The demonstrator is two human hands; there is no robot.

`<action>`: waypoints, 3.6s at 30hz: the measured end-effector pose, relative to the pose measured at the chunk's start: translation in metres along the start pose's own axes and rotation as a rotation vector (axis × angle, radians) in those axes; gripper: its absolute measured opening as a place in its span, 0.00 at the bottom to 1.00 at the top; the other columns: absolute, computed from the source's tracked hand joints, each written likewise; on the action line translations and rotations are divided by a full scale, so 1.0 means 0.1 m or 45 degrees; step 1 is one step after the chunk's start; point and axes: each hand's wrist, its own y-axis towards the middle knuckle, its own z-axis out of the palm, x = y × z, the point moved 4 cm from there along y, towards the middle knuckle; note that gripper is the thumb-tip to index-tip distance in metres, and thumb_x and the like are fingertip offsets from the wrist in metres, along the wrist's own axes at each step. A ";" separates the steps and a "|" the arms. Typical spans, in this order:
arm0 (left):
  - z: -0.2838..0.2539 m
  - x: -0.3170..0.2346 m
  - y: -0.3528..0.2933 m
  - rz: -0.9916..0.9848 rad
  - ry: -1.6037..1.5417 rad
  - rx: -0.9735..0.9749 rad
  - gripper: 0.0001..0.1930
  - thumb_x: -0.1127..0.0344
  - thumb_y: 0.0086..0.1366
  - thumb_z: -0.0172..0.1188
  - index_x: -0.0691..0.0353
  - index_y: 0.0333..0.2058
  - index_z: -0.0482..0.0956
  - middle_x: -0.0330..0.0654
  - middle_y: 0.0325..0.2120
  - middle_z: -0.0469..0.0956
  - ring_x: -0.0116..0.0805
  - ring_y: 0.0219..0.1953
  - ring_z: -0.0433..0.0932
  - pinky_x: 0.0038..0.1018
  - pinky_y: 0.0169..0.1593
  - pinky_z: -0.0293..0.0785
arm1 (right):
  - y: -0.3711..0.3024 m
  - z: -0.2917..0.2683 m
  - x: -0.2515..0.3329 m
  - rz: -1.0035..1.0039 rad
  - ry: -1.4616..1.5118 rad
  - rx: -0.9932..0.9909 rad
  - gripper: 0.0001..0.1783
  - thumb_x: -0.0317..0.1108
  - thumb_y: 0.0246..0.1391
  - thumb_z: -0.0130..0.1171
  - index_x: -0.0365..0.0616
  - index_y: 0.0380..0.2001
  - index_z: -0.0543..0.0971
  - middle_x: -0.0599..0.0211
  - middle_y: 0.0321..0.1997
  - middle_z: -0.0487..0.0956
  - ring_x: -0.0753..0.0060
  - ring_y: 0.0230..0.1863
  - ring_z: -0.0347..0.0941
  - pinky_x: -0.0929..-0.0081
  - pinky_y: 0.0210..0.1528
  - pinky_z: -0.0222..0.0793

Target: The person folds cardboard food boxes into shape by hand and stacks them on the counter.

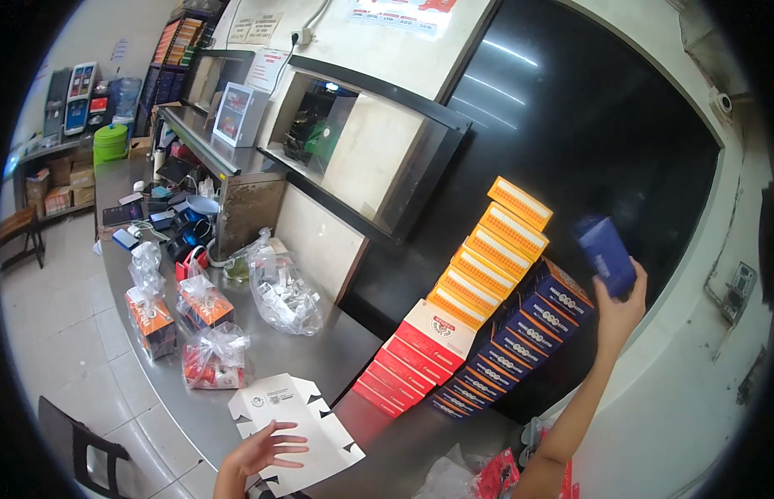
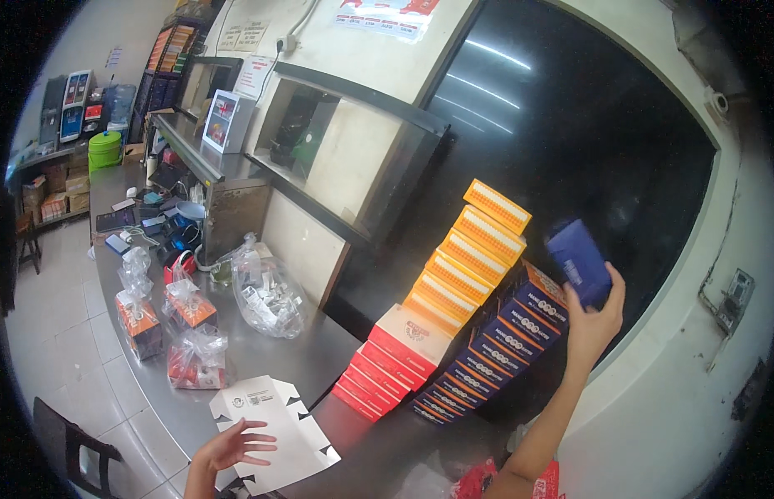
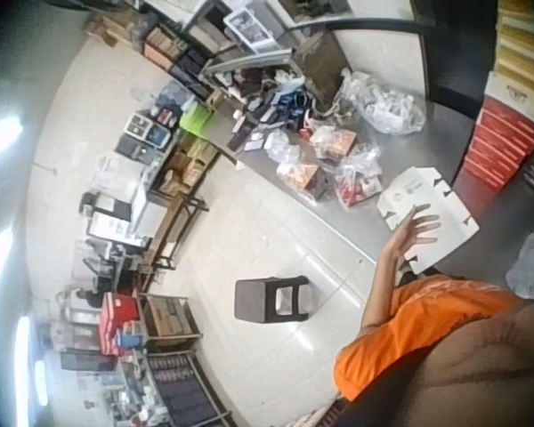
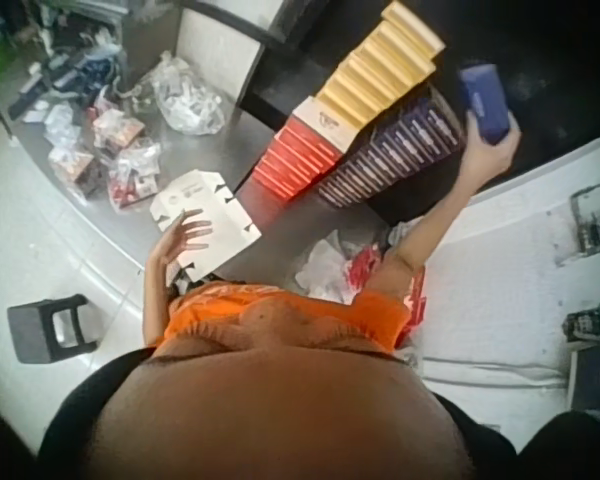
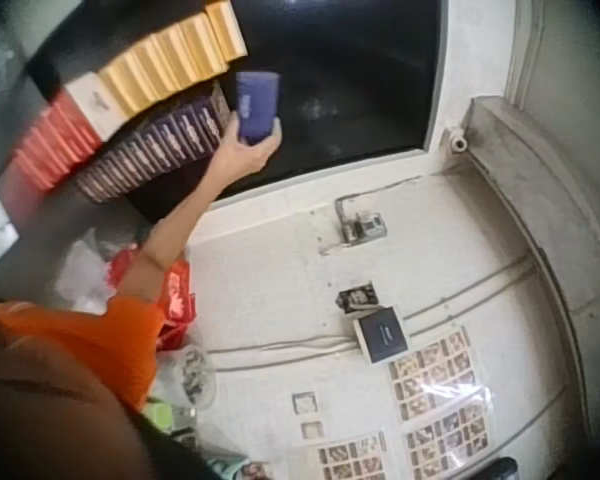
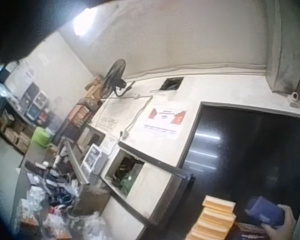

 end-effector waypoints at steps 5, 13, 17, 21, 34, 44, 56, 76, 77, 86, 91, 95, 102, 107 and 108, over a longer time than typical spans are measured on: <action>-0.14 -0.03 -0.29 0.112 0.141 -0.192 0.34 0.42 0.67 0.39 0.67 0.58 0.57 0.60 0.51 0.66 0.55 0.53 0.69 0.54 0.51 0.73 | 0.47 0.34 -0.98 0.077 -0.979 -0.211 0.31 0.34 0.40 0.68 0.43 0.49 0.68 0.56 0.49 0.72 0.49 0.50 0.71 0.61 0.49 0.71; -0.17 -0.19 -0.64 0.203 0.458 -0.612 0.31 0.44 0.66 0.46 0.66 0.56 0.62 0.56 0.49 0.70 0.50 0.51 0.71 0.49 0.49 0.74 | 0.71 1.36 -2.30 0.113 -1.554 -0.036 0.27 0.28 0.45 0.63 0.46 0.50 0.67 0.42 0.57 0.61 0.24 0.54 0.63 0.53 0.44 0.76; -0.19 -0.25 -0.75 0.181 0.591 -0.778 0.36 0.36 0.64 0.42 0.59 0.59 0.62 0.51 0.53 0.69 0.46 0.54 0.69 0.41 0.53 0.70 | 0.77 1.60 -2.72 0.394 -1.428 0.057 0.25 0.24 0.50 0.56 0.51 0.52 0.67 0.38 0.65 0.51 0.26 0.52 0.66 0.55 0.42 0.76; -0.26 -0.33 -0.69 0.226 0.588 -0.889 0.29 0.43 0.64 0.51 0.60 0.54 0.69 0.49 0.45 0.75 0.39 0.47 0.74 0.33 0.47 0.72 | 0.84 1.85 -3.00 0.536 -1.391 0.212 0.24 0.29 0.56 0.50 0.55 0.56 0.66 0.34 0.67 0.48 0.29 0.55 0.65 0.40 0.44 0.71; -0.54 -0.27 -0.53 0.069 0.741 -0.707 0.27 0.48 0.67 0.48 0.60 0.58 0.64 0.46 0.52 0.70 0.36 0.56 0.68 0.32 0.57 0.63 | 0.74 1.57 -2.89 0.668 -1.111 0.197 0.28 0.37 0.61 0.46 0.50 0.63 0.56 0.34 0.64 0.53 0.35 0.56 0.64 0.45 0.55 0.62; -0.87 -0.19 -0.59 0.056 1.008 -0.763 0.28 0.47 0.65 0.50 0.62 0.55 0.67 0.52 0.48 0.74 0.46 0.51 0.73 0.32 0.53 0.68 | -3.65 1.82 -0.45 -0.593 -0.446 0.907 0.08 0.30 0.53 0.48 0.37 0.26 0.72 0.53 0.27 0.72 0.49 0.31 0.70 0.59 0.35 0.66; -0.80 0.10 -0.24 -0.158 0.949 -0.189 0.32 0.41 0.66 0.45 0.60 0.59 0.64 0.47 0.55 0.68 0.40 0.56 0.69 0.33 0.57 0.64 | -5.62 1.64 -0.22 0.611 -0.137 1.076 0.09 0.24 0.43 0.61 0.39 0.32 0.79 0.48 0.27 0.79 0.44 0.29 0.75 0.58 0.33 0.69; 0.53 -0.50 0.50 0.428 0.308 0.064 0.16 0.68 0.60 0.62 0.64 0.47 0.75 0.37 0.40 0.78 0.21 0.38 0.77 0.22 0.40 0.79 | -3.10 1.22 1.43 0.517 0.507 0.453 0.17 0.29 0.63 0.40 0.27 0.45 0.74 0.50 0.47 0.77 0.51 0.46 0.75 0.64 0.54 0.68; 0.55 -0.51 0.47 0.447 0.332 0.071 0.16 0.68 0.60 0.62 0.64 0.47 0.75 0.37 0.40 0.78 0.21 0.38 0.77 0.22 0.40 0.79 | -3.07 1.25 1.54 0.190 0.401 0.633 0.17 0.27 0.63 0.40 0.26 0.46 0.73 0.49 0.48 0.77 0.48 0.47 0.74 0.63 0.56 0.67; 0.51 -0.61 0.35 0.409 0.545 0.043 0.16 0.68 0.61 0.60 0.64 0.47 0.75 0.36 0.38 0.78 0.23 0.40 0.74 0.21 0.48 0.70 | -3.11 1.46 1.42 0.061 0.995 0.875 0.14 0.30 0.61 0.47 0.30 0.37 0.79 0.50 0.40 0.79 0.50 0.47 0.75 0.59 0.57 0.64; 0.43 -0.57 0.33 0.450 0.656 -0.033 0.17 0.64 0.61 0.62 0.64 0.47 0.76 0.34 0.39 0.78 0.20 0.40 0.72 0.21 0.48 0.69 | -3.21 1.54 1.53 0.027 0.837 0.910 0.14 0.31 0.59 0.49 0.33 0.42 0.79 0.50 0.46 0.78 0.47 0.52 0.72 0.61 0.57 0.63; 0.46 -0.43 0.36 0.334 0.291 0.354 0.29 0.64 0.60 0.62 0.61 0.57 0.63 0.40 0.52 0.69 0.29 0.54 0.66 0.27 0.58 0.62 | -3.23 1.69 1.36 -0.085 0.755 0.845 0.13 0.31 0.54 0.56 0.34 0.40 0.78 0.52 0.46 0.77 0.46 0.51 0.71 0.60 0.54 0.64; -0.07 0.12 0.20 0.659 1.869 0.551 0.50 0.58 0.51 0.66 0.48 0.67 0.41 0.43 0.67 0.43 0.39 0.69 0.42 0.45 0.69 0.36 | -4.07 2.28 0.05 0.953 0.411 0.928 0.21 0.41 0.63 0.44 0.29 0.40 0.75 0.52 0.37 0.78 0.64 0.40 0.74 0.69 0.47 0.66; -0.65 0.49 0.23 0.353 2.394 0.144 0.39 0.66 0.48 0.64 0.47 0.61 0.60 0.44 0.59 0.64 0.43 0.57 0.68 0.45 0.58 0.64 | -4.99 2.57 -0.17 0.755 0.084 1.512 0.26 0.46 0.61 0.47 0.33 0.51 0.70 0.52 0.49 0.75 0.64 0.53 0.69 0.68 0.56 0.62; -0.71 0.45 0.20 0.404 2.384 0.102 0.39 0.66 0.48 0.64 0.47 0.61 0.60 0.44 0.59 0.64 0.43 0.57 0.68 0.45 0.58 0.64 | -5.01 2.59 -0.07 0.573 0.363 1.506 0.26 0.45 0.61 0.48 0.33 0.52 0.69 0.53 0.50 0.74 0.64 0.54 0.69 0.69 0.56 0.62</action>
